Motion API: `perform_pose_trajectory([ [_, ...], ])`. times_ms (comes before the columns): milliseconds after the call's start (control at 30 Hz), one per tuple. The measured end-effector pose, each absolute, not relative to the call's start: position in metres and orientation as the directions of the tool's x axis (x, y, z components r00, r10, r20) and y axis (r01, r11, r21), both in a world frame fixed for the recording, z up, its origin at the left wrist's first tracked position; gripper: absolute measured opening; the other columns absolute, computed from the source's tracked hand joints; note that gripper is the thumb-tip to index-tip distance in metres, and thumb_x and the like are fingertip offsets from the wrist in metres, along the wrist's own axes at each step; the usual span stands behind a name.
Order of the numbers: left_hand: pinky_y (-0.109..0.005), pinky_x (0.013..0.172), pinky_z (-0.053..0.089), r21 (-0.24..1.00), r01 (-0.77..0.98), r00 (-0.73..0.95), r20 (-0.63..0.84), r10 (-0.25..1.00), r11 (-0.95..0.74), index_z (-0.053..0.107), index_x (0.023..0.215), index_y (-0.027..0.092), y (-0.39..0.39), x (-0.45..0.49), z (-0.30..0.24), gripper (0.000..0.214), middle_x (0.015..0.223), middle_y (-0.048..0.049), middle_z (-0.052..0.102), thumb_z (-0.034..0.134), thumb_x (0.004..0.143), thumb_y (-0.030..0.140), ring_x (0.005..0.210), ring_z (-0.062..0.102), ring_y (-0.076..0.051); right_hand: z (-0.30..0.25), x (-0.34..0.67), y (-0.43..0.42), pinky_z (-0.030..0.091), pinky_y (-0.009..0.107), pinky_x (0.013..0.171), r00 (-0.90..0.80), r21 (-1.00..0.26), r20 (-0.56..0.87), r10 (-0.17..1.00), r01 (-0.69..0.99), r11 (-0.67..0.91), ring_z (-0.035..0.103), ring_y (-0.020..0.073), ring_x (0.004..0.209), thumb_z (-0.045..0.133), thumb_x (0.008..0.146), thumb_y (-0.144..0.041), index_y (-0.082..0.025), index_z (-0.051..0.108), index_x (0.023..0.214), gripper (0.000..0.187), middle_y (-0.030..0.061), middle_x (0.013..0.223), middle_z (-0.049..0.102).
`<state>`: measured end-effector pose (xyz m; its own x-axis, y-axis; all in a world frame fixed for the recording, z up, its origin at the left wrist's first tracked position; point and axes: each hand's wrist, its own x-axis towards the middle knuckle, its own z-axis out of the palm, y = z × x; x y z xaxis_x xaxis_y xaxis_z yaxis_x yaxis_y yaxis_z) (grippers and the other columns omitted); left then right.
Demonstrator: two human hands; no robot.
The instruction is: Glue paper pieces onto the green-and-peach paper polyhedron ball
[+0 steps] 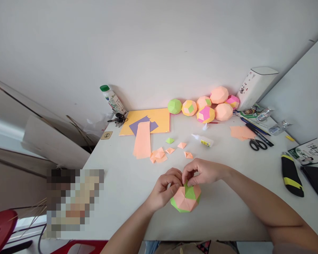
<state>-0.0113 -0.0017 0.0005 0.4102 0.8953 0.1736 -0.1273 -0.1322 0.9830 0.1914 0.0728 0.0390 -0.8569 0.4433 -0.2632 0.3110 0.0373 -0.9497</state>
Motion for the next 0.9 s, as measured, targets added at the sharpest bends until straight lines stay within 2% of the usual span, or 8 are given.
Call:
perform_pose_trajectory([
  [900, -0.039, 0.080, 0.046, 0.983, -0.136, 0.413, 0.173, 0.894, -0.127, 0.064, 0.069, 0.017, -0.0016, -0.0112, 0.0019, 0.025, 0.082, -0.0094, 0.063, 0.056, 0.087, 0.033, 0.090, 0.056, -0.024, 0.0389, 0.1910, 0.0733, 0.048, 0.025, 0.072, -0.863, -0.958, -0.248, 0.440, 0.287, 0.023, 0.059, 0.0127, 0.078, 0.069, 0.076, -0.023, -0.018, 0.071, 0.086, 0.011, 0.0016, 0.084, 0.067],
])
